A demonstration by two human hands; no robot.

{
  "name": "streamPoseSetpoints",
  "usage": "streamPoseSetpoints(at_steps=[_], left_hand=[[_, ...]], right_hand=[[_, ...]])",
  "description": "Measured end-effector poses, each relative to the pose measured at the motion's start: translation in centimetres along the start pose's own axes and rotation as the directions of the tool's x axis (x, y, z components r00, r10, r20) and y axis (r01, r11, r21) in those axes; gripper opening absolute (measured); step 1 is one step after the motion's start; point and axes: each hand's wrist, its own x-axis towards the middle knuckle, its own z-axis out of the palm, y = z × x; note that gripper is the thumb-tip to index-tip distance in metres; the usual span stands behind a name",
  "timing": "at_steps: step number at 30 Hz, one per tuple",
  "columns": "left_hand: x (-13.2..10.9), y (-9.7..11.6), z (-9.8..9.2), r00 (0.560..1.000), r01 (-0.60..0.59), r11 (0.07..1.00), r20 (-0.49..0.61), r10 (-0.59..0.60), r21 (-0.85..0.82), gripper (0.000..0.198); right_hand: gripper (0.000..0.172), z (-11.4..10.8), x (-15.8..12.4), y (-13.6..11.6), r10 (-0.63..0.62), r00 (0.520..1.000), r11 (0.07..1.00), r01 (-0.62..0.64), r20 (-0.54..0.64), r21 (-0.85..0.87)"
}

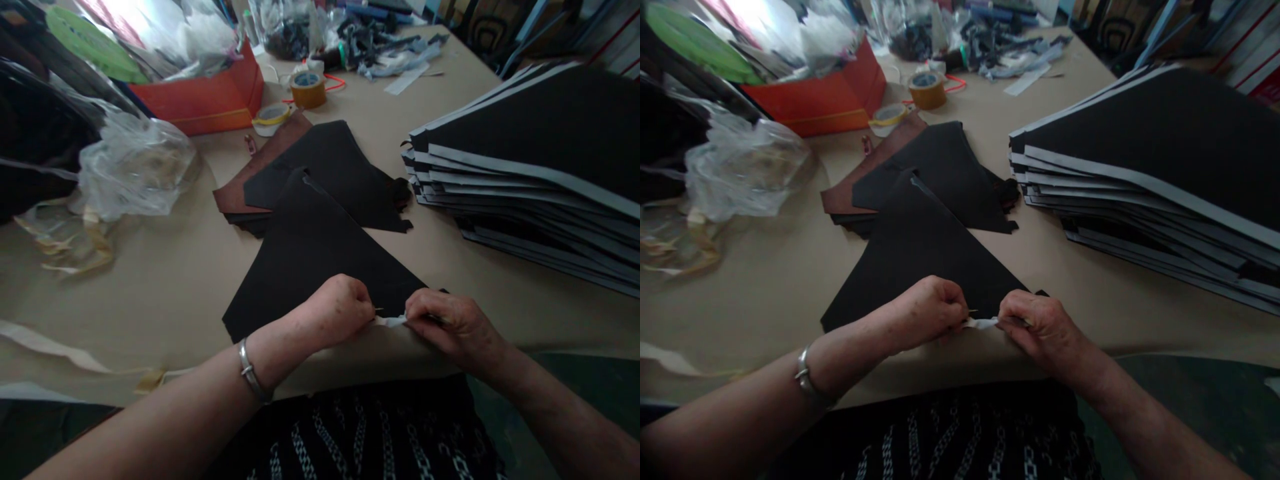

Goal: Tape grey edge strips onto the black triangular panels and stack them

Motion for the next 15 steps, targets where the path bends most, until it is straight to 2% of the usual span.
streamPoseSetpoints(at_steps=[5, 9, 12, 15], left_hand=[[-1.3, -1.3, -0.9, 0.997, 0.046, 0.998, -0.061, -0.049, -0.043, 0.013], [-3.4, -3.8, -2.0, 0.992, 0.069, 0.994, -0.097, -0.077, -0.081, 0.013], [-5.2, -6.0, -2.8, 0.984, 0.046, 0.997, -0.168, -0.054, -0.055, 0.015], [-6.8, -7.8, -3.4, 0.970, 0.051, 0.999, -0.239, -0.053, -0.013, 0.017]], right_hand=[[0.010, -0.3, 0.3, -0.4, 0.024, 1.000, 1.000, -0.024, 0.020, -0.007], [0.010, -0.2, 0.2, -0.5, 0.046, 0.999, 0.997, -0.047, -0.010, -0.066], [0.025, 0.1, 0.0, -0.3, 0.071, 0.995, 0.992, -0.077, -0.069, -0.095], [0.034, 0.2, -0.2, -0.1, 0.096, 0.992, 0.991, -0.103, -0.078, -0.087]])
